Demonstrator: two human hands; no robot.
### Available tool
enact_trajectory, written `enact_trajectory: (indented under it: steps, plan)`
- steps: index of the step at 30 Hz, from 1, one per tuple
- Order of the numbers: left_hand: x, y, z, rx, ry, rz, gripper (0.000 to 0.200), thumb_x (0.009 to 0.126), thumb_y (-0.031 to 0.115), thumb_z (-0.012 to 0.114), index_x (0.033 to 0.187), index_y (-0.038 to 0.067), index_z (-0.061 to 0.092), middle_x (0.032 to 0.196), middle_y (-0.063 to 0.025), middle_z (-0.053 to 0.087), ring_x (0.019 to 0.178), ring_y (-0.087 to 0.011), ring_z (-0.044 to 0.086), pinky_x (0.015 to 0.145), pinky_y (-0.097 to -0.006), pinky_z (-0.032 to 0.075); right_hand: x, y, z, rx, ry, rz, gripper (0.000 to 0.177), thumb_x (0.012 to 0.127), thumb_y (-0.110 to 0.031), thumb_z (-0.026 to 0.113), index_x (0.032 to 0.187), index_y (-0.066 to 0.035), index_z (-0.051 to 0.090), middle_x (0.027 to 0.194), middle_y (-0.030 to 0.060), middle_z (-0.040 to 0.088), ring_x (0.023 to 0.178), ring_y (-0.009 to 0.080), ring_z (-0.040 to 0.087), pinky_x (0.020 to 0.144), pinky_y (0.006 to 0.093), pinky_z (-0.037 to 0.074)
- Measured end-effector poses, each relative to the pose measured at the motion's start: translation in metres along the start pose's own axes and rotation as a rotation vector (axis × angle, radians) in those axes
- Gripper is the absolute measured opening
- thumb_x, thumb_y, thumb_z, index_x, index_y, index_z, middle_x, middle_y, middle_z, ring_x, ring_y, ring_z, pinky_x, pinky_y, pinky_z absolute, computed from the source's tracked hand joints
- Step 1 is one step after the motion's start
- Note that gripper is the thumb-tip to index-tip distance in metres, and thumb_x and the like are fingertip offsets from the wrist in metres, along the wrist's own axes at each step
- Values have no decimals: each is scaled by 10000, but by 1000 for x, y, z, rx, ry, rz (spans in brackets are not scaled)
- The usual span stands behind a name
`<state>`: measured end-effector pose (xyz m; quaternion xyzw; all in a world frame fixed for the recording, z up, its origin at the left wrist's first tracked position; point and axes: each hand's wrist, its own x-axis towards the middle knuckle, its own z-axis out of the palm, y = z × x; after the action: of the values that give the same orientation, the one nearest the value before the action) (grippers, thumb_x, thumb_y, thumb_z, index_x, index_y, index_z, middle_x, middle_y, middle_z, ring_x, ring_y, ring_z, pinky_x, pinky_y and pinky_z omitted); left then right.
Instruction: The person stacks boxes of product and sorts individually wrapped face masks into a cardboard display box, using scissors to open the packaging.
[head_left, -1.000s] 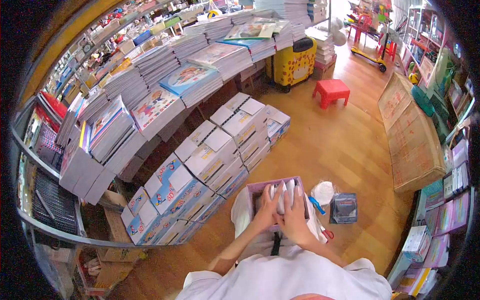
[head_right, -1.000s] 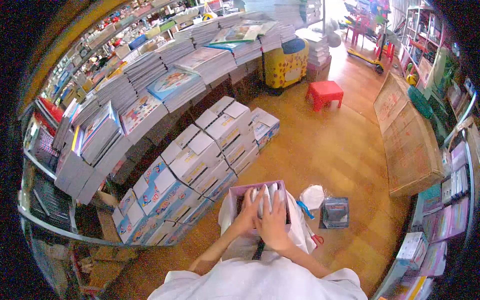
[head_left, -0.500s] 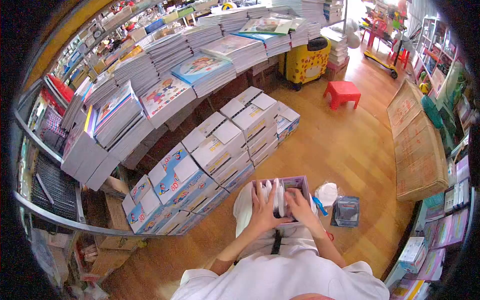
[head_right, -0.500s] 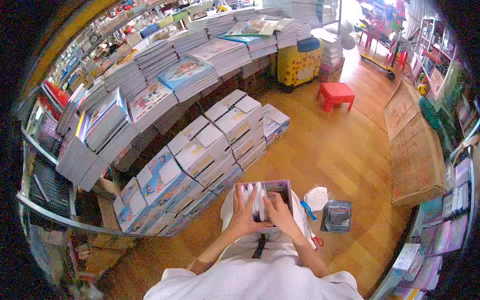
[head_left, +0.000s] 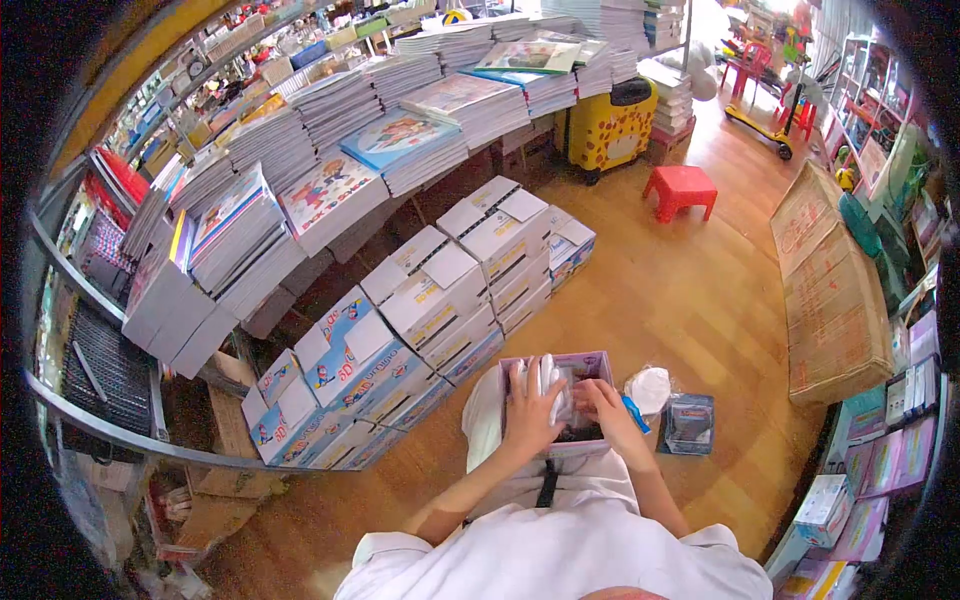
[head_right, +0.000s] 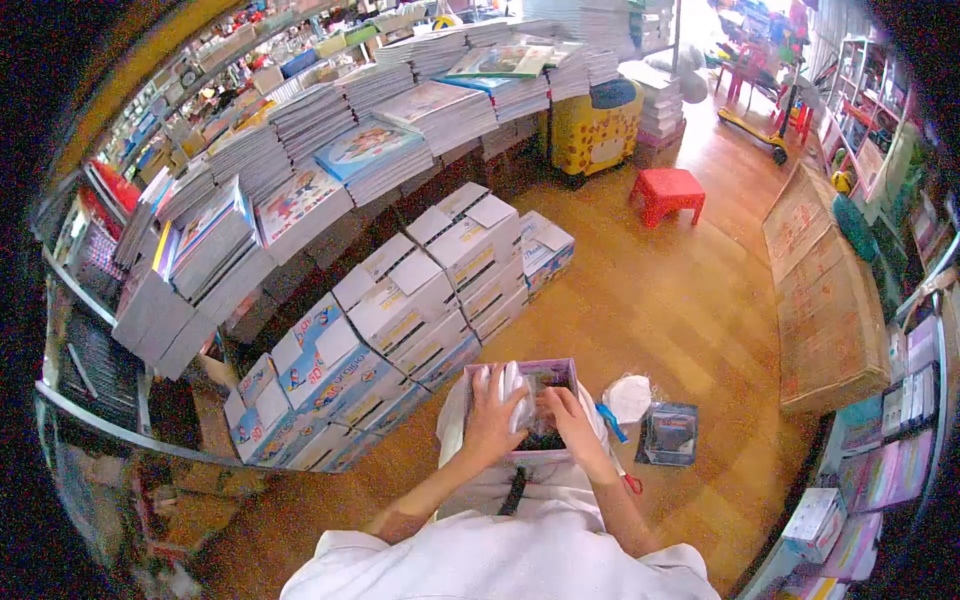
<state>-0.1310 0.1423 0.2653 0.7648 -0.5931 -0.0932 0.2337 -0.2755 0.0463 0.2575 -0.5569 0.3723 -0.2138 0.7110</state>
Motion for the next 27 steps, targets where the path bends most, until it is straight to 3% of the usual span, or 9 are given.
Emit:
enact_trajectory:
  steps: [1,4,7,14,20,23,27]
  plan:
    - [-2,-2,0,-48,20,12,703,588,142,799,1246,156,553,1501,-224,202,1384,-514,113,1131,-564,212,-5,-5,4,-24,24,-33,344,1008,-340,470,1185,-59,559,1096,40,585,990,124,572,836,301,491]
    - [-6,-2,-13,-139,56,21,643,597,128,785,1205,146,575,1497,-219,246,1396,-474,151,1142,-531,212,-4,-5,7,-93,36,-130,343,1012,-329,462,1206,-63,560,1080,35,591,1020,124,556,837,297,486]
    - [-8,-8,-20,-115,65,58,661,623,159,798,1235,157,549,1489,-197,269,1389,-451,181,1114,-507,290,-4,-5,8,-125,4,-155,334,1013,-311,464,1215,-61,557,1082,33,594,1010,120,554,818,289,489]
    - [-12,5,-45,-162,66,80,630,629,138,784,1217,175,562,1512,-170,268,1402,-451,182,1126,-512,270,-5,-5,1,-51,32,-237,305,1014,-250,476,1219,-35,547,1079,31,600,969,114,569,795,254,483]
    - [-12,5,-69,-189,54,98,618,623,143,784,1202,179,569,1503,-178,295,1394,-464,207,1115,-520,287,-6,-15,0,79,122,-436,332,901,-95,639,1215,-42,547,1093,68,564,979,128,556,786,265,481]
    - [-10,0,-79,-237,82,112,620,614,147,785,1195,174,572,1499,-180,306,1387,-467,228,1116,-517,283,-2,-11,-2,-43,114,-522,405,860,-25,661,1240,-30,522,1211,72,511,1078,156,522,850,287,471]
    - [-5,-5,-102,-330,142,120,610,601,130,780,1177,155,581,1488,-180,342,1379,-443,276,1110,-502,295,1,-12,-8,-59,185,-575,469,871,-65,658,1299,-30,470,1281,82,496,1174,200,496,958,315,423]
